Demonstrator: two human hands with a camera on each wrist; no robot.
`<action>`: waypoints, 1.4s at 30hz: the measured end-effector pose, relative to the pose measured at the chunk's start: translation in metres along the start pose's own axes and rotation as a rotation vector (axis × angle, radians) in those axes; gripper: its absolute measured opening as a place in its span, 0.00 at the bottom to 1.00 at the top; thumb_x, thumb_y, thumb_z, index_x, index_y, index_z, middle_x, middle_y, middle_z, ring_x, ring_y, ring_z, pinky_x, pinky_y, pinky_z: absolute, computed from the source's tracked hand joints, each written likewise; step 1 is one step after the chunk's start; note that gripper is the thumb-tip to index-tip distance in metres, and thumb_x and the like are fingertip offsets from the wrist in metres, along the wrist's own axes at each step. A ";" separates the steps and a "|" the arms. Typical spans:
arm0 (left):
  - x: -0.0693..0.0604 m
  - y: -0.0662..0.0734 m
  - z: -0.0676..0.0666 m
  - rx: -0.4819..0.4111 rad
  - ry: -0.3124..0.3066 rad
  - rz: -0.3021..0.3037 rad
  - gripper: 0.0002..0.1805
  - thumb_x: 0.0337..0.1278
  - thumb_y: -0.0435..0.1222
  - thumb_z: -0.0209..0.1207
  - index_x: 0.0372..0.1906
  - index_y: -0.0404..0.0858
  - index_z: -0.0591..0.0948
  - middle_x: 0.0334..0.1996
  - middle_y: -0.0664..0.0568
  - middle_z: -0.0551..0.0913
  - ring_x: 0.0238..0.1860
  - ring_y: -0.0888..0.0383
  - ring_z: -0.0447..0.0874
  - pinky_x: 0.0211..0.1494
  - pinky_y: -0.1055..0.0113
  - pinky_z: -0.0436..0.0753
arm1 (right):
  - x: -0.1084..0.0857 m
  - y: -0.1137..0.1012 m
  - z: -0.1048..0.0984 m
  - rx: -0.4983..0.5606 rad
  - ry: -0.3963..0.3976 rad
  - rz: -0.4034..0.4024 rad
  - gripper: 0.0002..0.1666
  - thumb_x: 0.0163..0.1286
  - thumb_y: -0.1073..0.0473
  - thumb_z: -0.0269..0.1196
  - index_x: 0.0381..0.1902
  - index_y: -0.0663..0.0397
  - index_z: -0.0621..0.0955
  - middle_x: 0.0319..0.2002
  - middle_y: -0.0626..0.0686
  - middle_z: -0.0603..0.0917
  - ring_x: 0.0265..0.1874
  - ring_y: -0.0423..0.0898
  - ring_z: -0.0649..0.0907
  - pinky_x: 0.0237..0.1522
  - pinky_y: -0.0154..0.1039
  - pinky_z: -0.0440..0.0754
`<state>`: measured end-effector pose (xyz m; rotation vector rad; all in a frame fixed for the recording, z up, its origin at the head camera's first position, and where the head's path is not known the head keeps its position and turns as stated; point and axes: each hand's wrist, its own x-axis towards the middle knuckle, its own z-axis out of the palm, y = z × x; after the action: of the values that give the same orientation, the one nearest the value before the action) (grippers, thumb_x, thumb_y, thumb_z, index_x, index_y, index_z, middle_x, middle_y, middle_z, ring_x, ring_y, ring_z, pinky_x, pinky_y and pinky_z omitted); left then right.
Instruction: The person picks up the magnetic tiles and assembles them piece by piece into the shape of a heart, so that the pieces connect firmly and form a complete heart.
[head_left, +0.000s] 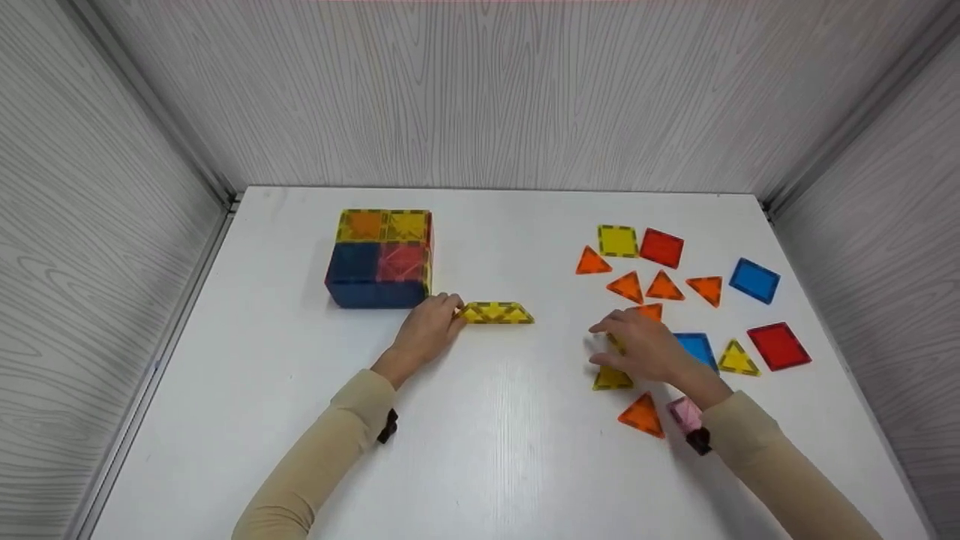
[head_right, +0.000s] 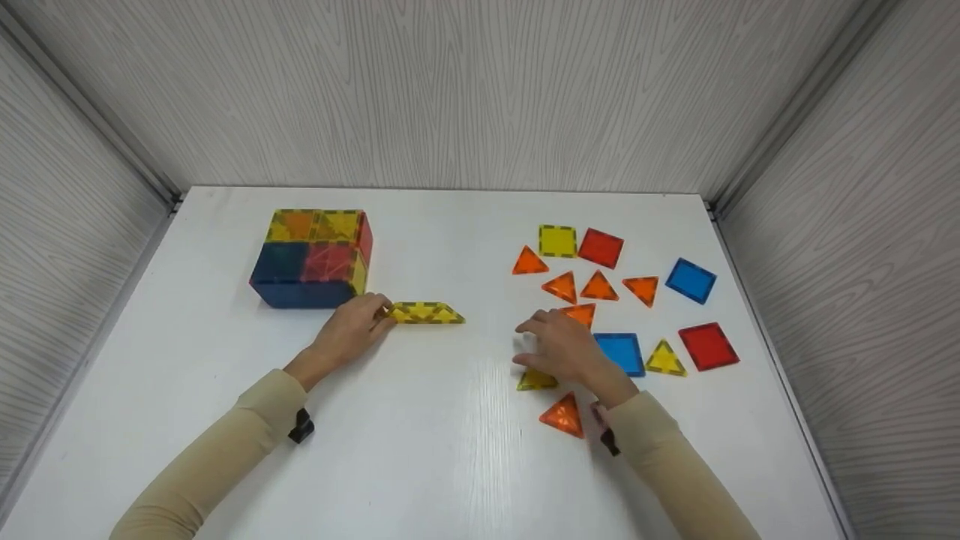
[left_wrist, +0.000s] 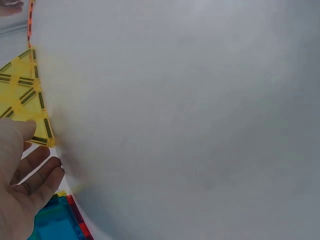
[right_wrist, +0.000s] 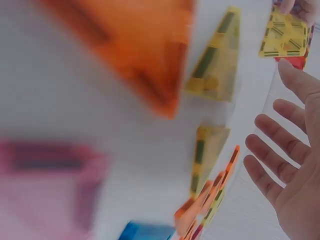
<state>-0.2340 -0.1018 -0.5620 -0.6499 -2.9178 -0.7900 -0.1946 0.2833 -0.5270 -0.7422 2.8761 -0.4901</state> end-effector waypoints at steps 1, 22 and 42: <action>0.000 0.000 0.000 0.001 0.007 0.002 0.10 0.75 0.38 0.62 0.50 0.34 0.82 0.44 0.41 0.87 0.46 0.46 0.86 0.55 0.51 0.87 | -0.007 0.001 0.000 -0.021 -0.008 -0.011 0.30 0.68 0.40 0.73 0.62 0.49 0.85 0.59 0.55 0.87 0.58 0.56 0.84 0.61 0.58 0.85; -0.003 -0.002 -0.001 -0.015 0.023 0.007 0.09 0.73 0.37 0.63 0.47 0.34 0.82 0.41 0.41 0.86 0.42 0.45 0.84 0.52 0.50 0.86 | -0.010 -0.014 0.014 -0.042 -0.144 0.056 0.34 0.63 0.41 0.77 0.62 0.50 0.85 0.52 0.53 0.84 0.50 0.48 0.80 0.51 0.45 0.85; -0.004 -0.005 -0.001 -0.005 0.031 0.032 0.09 0.73 0.37 0.64 0.45 0.34 0.83 0.38 0.41 0.85 0.41 0.45 0.84 0.49 0.49 0.85 | 0.060 -0.129 0.060 -0.116 -0.087 -0.178 0.31 0.59 0.38 0.78 0.52 0.51 0.88 0.41 0.49 0.84 0.39 0.44 0.78 0.38 0.39 0.79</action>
<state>-0.2322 -0.1079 -0.5638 -0.6774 -2.8710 -0.7968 -0.1767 0.1308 -0.5423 -1.0175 2.7908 -0.3033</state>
